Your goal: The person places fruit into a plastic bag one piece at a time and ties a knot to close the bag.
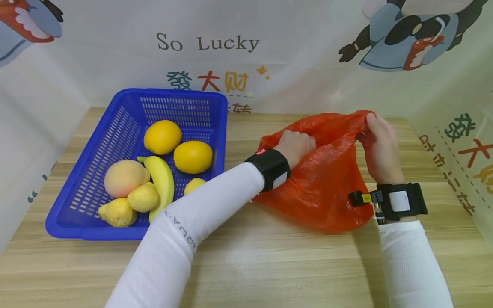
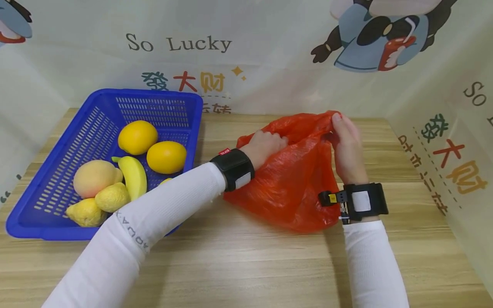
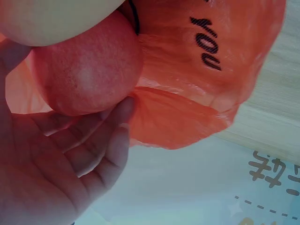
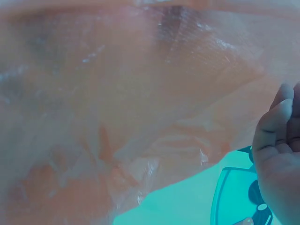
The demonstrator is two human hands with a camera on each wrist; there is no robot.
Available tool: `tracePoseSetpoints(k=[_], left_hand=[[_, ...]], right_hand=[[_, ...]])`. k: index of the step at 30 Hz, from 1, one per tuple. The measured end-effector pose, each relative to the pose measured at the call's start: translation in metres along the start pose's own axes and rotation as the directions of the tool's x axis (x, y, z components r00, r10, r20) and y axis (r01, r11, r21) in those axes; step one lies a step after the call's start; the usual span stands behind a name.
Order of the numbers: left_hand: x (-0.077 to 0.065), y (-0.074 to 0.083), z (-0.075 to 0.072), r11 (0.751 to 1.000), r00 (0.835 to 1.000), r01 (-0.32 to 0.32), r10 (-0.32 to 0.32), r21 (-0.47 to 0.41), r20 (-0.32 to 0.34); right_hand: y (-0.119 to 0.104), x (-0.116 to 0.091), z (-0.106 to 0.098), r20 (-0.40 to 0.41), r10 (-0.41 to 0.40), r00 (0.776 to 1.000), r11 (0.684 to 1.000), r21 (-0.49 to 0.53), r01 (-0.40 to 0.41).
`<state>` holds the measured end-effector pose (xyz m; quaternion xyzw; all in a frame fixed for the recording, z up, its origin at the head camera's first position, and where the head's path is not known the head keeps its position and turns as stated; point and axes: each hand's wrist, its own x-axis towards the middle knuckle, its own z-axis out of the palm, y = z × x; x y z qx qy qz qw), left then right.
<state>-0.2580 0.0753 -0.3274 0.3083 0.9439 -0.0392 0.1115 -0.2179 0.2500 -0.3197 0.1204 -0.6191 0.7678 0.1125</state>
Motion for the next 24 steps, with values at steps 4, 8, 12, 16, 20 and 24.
tracePoseSetpoints(k=[4,8,12,16,20,24], left_hand=[[-0.003,0.001,-0.001,1.000,1.000,0.027,-0.027,-0.003,0.014],[-0.005,0.002,-0.001,0.999,0.998,0.050,-0.049,-0.012,0.035],[-0.008,0.002,-0.003,0.997,0.997,0.049,-0.045,-0.058,0.056],[-0.012,0.000,-0.008,0.995,0.995,0.035,-0.026,-0.096,0.100],[-0.018,-0.003,-0.017,0.984,0.989,0.065,-0.041,-0.166,0.144],[-0.023,-0.010,-0.030,0.966,0.988,0.095,-0.063,-0.240,0.139]], right_hand=[[0.000,0.002,-0.001,0.023,0.014,1.000,1.000,-0.013,-0.014],[0.001,0.003,-0.003,0.021,0.024,0.999,0.999,-0.036,-0.023],[0.001,0.005,-0.004,0.024,0.040,0.999,0.997,-0.064,-0.038],[0.000,0.006,-0.006,0.031,0.052,0.998,0.995,-0.087,-0.049],[-0.001,0.005,-0.007,0.037,0.051,0.998,0.995,-0.086,-0.048],[-0.001,0.004,-0.006,0.032,0.043,0.999,0.995,-0.089,-0.040]])
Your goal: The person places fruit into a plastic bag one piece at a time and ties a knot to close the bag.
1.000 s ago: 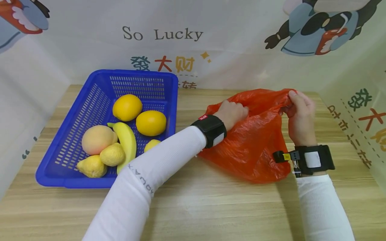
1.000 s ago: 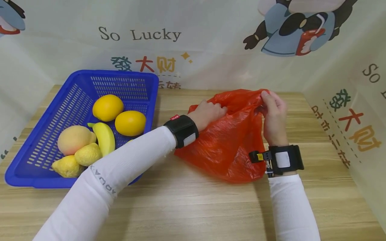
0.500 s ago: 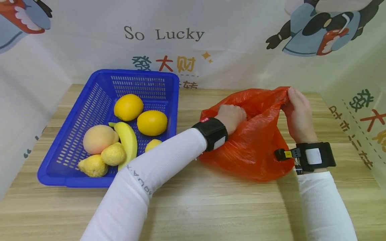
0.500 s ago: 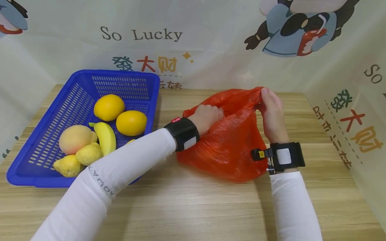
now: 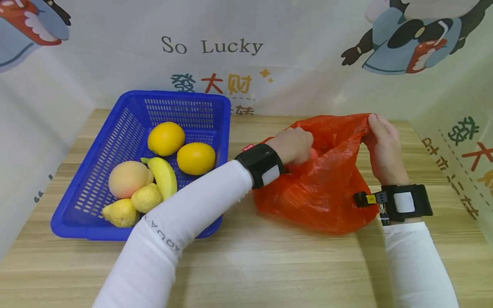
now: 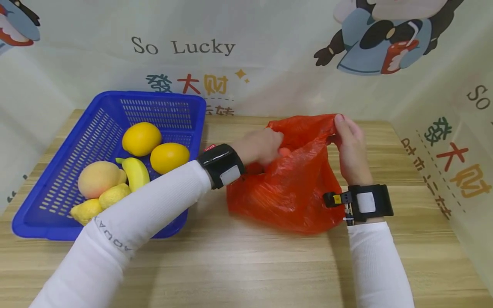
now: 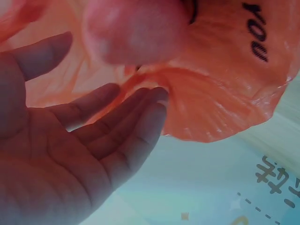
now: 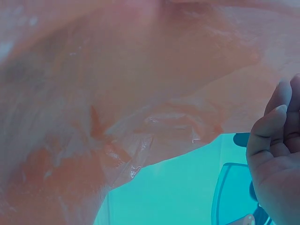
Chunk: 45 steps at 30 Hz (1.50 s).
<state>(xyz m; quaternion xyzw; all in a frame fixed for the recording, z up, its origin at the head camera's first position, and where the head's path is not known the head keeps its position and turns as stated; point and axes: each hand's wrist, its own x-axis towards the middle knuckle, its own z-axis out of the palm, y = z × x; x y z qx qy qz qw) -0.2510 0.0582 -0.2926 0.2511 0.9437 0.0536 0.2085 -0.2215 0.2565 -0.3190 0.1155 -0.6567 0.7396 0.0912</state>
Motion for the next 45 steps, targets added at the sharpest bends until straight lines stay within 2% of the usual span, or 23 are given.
tracePoseSetpoints(k=[4,5,8,11,12,14,19,25,28,31,37,40,42,45], left_hand=[[-0.005,-0.005,-0.015,0.999,1.000,-0.024,0.024,-0.030,-0.021],[-0.006,-0.007,-0.019,0.999,0.999,-0.038,0.038,-0.007,-0.036],[-0.011,-0.014,-0.031,0.998,0.991,-0.066,0.065,-0.003,-0.117],[-0.021,-0.027,-0.045,0.996,0.982,-0.078,0.070,-0.037,-0.173],[-0.025,-0.032,-0.050,0.995,0.981,-0.069,0.054,-0.075,-0.184],[-0.035,-0.043,-0.061,0.995,0.983,-0.040,0.024,-0.088,-0.182],[-0.055,-0.076,-0.081,0.988,0.967,0.074,-0.104,-0.135,-0.231],[-0.076,-0.123,-0.089,0.937,0.934,0.189,-0.264,-0.294,-0.241],[-0.084,-0.146,-0.086,0.922,0.926,0.235,-0.309,-0.307,-0.217],[-0.086,-0.167,-0.081,0.919,0.926,0.267,-0.328,-0.292,-0.188],[-0.098,-0.209,-0.067,0.915,0.934,0.346,-0.356,-0.209,-0.013],[-0.104,-0.228,-0.059,0.913,0.937,0.349,-0.344,-0.210,0.062],[-0.105,-0.238,-0.053,0.915,0.938,0.347,-0.331,-0.208,0.107],[-0.106,-0.246,-0.044,0.905,0.928,0.365,-0.334,-0.217,0.167]], right_hand=[[0.000,-0.003,-0.002,-0.007,-0.001,1.000,1.000,-0.008,0.001],[0.000,-0.003,-0.002,-0.009,0.001,1.000,1.000,-0.007,-0.001],[0.000,-0.005,-0.004,-0.013,0.002,1.000,1.000,-0.011,-0.002],[0.000,-0.004,-0.006,-0.021,-0.004,1.000,1.000,-0.007,0.004],[-0.001,-0.004,-0.006,-0.023,-0.005,1.000,1.000,-0.006,0.005],[-0.001,-0.004,-0.007,-0.026,-0.011,1.000,1.000,-0.003,0.011],[-0.001,-0.004,-0.008,-0.028,-0.018,0.999,1.000,0.002,0.018],[-0.001,-0.007,-0.008,-0.031,-0.023,0.999,1.000,0.004,0.023],[0.000,-0.009,-0.007,-0.021,-0.017,1.000,1.000,-0.002,0.017],[0.001,-0.010,-0.007,-0.015,-0.019,1.000,1.000,-0.016,0.019],[0.001,-0.009,-0.008,-0.018,-0.029,0.999,0.999,-0.014,0.028],[0.000,-0.009,-0.009,-0.013,-0.033,0.999,0.999,-0.021,0.032],[-0.001,-0.008,-0.009,-0.013,-0.035,0.999,0.999,-0.023,0.034],[-0.002,-0.007,-0.010,-0.016,-0.036,0.999,0.999,-0.033,0.036]])
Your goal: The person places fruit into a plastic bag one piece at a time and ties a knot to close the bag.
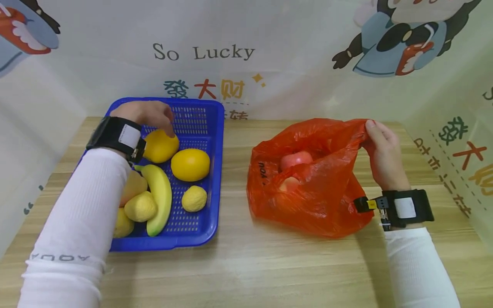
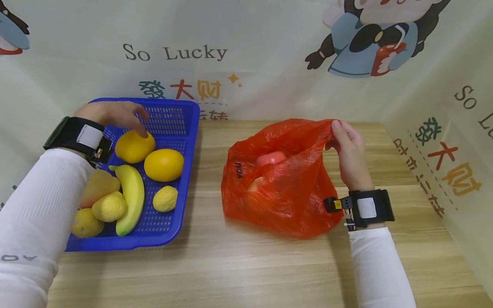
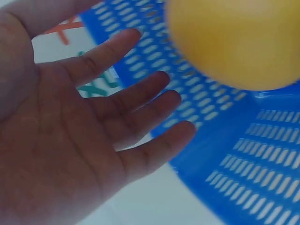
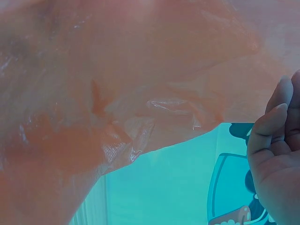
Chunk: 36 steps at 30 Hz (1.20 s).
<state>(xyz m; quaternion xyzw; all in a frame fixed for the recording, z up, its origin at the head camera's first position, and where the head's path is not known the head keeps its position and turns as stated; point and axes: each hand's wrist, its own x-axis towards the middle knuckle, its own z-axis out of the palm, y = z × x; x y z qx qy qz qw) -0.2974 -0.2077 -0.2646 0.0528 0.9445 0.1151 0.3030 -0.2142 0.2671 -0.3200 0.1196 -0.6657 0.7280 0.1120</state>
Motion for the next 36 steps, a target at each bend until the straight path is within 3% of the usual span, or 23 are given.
tracePoseSetpoints(k=[5,10,16,24,32,36], left_hand=[[0.008,-0.011,0.012,0.996,0.994,0.083,-0.081,-0.028,0.067],[0.014,-0.018,0.024,0.994,0.989,0.107,-0.103,-0.038,0.102],[0.016,-0.018,0.032,0.989,0.987,0.144,-0.143,-0.020,0.076],[0.015,-0.015,0.034,0.971,0.977,0.209,-0.202,-0.114,0.071],[0.017,-0.016,0.035,0.961,0.973,0.226,-0.214,-0.161,0.090],[0.016,-0.015,0.036,0.967,0.974,0.222,-0.214,-0.126,0.076]], right_hand=[[-0.001,0.000,0.001,0.000,0.002,1.000,1.000,-0.011,-0.002],[0.000,-0.001,0.001,-0.001,0.000,1.000,1.000,0.003,0.000],[0.000,-0.003,0.002,-0.003,0.001,1.000,1.000,0.004,-0.001],[0.001,-0.001,0.004,-0.002,-0.006,1.000,0.999,0.035,0.006],[0.001,-0.001,0.005,-0.013,-0.012,1.000,1.000,0.027,0.013],[0.001,-0.002,0.006,-0.011,-0.010,1.000,1.000,0.010,0.010]])
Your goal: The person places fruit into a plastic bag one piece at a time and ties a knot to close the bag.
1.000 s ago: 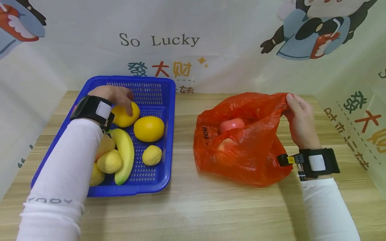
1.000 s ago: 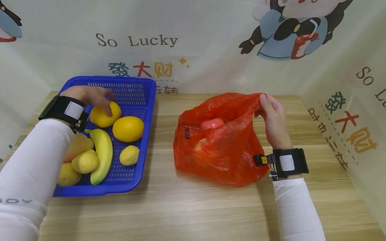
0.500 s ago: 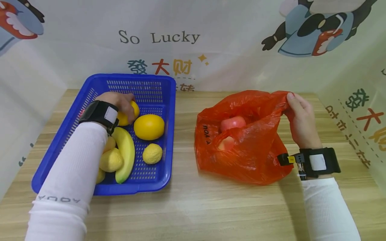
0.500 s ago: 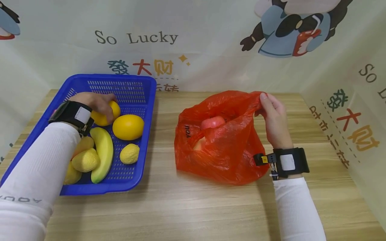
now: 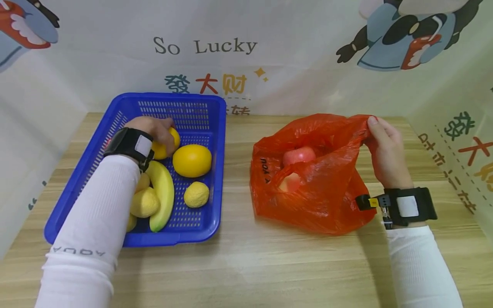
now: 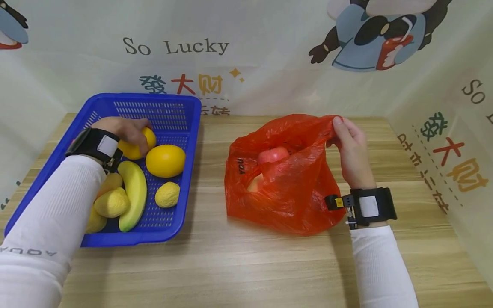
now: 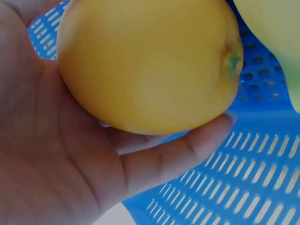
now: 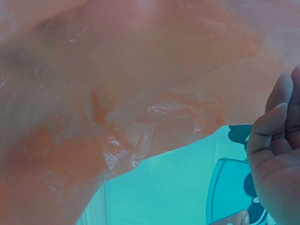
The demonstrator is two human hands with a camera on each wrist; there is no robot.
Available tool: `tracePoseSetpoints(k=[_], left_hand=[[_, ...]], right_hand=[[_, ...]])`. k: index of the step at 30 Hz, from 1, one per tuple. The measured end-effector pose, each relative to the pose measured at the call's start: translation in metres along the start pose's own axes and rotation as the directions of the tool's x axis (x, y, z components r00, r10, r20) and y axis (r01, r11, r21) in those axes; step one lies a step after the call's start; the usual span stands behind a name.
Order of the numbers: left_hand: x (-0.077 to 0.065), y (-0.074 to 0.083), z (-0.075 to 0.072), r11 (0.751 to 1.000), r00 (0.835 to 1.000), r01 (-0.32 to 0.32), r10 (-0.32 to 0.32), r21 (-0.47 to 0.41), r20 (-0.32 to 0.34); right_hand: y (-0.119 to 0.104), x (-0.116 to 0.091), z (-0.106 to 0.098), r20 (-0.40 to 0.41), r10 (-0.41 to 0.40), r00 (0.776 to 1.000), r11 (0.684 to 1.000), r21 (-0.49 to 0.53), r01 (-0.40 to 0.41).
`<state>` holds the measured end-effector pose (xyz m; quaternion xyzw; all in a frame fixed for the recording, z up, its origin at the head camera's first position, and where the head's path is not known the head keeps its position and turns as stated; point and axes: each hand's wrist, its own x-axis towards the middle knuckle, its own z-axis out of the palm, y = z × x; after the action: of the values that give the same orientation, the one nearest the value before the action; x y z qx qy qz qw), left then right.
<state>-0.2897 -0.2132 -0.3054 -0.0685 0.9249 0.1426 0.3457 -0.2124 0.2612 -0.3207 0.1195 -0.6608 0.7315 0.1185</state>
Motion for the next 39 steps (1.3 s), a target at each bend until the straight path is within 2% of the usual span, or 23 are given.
tracePoseSetpoints(k=[5,9,14,18,20,23,26,30,35,39], left_hand=[[0.005,-0.001,-0.001,0.994,0.999,-0.036,0.035,0.101,0.009],[0.005,-0.004,-0.002,0.993,0.999,-0.044,0.044,0.108,0.000],[0.000,-0.009,-0.002,0.995,0.998,-0.055,0.057,0.085,-0.023],[-0.003,-0.006,-0.003,0.996,0.996,-0.073,0.075,0.057,-0.036],[-0.005,-0.002,-0.004,0.996,0.995,-0.084,0.086,0.032,-0.059],[-0.008,0.006,-0.005,0.994,0.986,-0.107,0.105,-0.012,-0.130],[-0.014,0.014,-0.006,0.989,0.970,-0.141,0.131,-0.036,-0.206],[-0.024,0.026,-0.010,0.980,0.939,-0.196,0.177,-0.037,-0.293],[-0.039,0.042,-0.014,0.964,0.888,-0.265,0.232,-0.031,-0.398],[-0.056,0.060,-0.014,0.929,0.839,-0.366,0.303,-0.057,-0.451]], right_hand=[[-0.001,-0.001,-0.001,-0.007,0.001,1.000,1.000,-0.003,-0.001],[-0.002,-0.001,0.001,-0.005,0.004,1.000,1.000,0.012,-0.004],[-0.003,-0.001,0.001,0.007,0.007,1.000,1.000,-0.003,-0.007],[-0.004,-0.001,0.000,0.003,0.005,1.000,1.000,-0.001,-0.005],[-0.005,-0.002,0.000,-0.003,0.000,1.000,1.000,-0.001,0.000],[-0.004,-0.002,0.000,-0.006,-0.005,1.000,1.000,0.018,0.006],[-0.004,-0.002,0.001,-0.001,-0.025,1.000,0.999,0.048,0.025],[-0.004,-0.002,0.002,0.016,-0.055,0.998,0.994,0.092,0.053],[-0.004,-0.002,0.002,0.042,-0.063,0.997,0.994,0.093,0.059],[-0.005,0.000,0.003,0.043,-0.070,0.997,0.996,0.063,0.067]])
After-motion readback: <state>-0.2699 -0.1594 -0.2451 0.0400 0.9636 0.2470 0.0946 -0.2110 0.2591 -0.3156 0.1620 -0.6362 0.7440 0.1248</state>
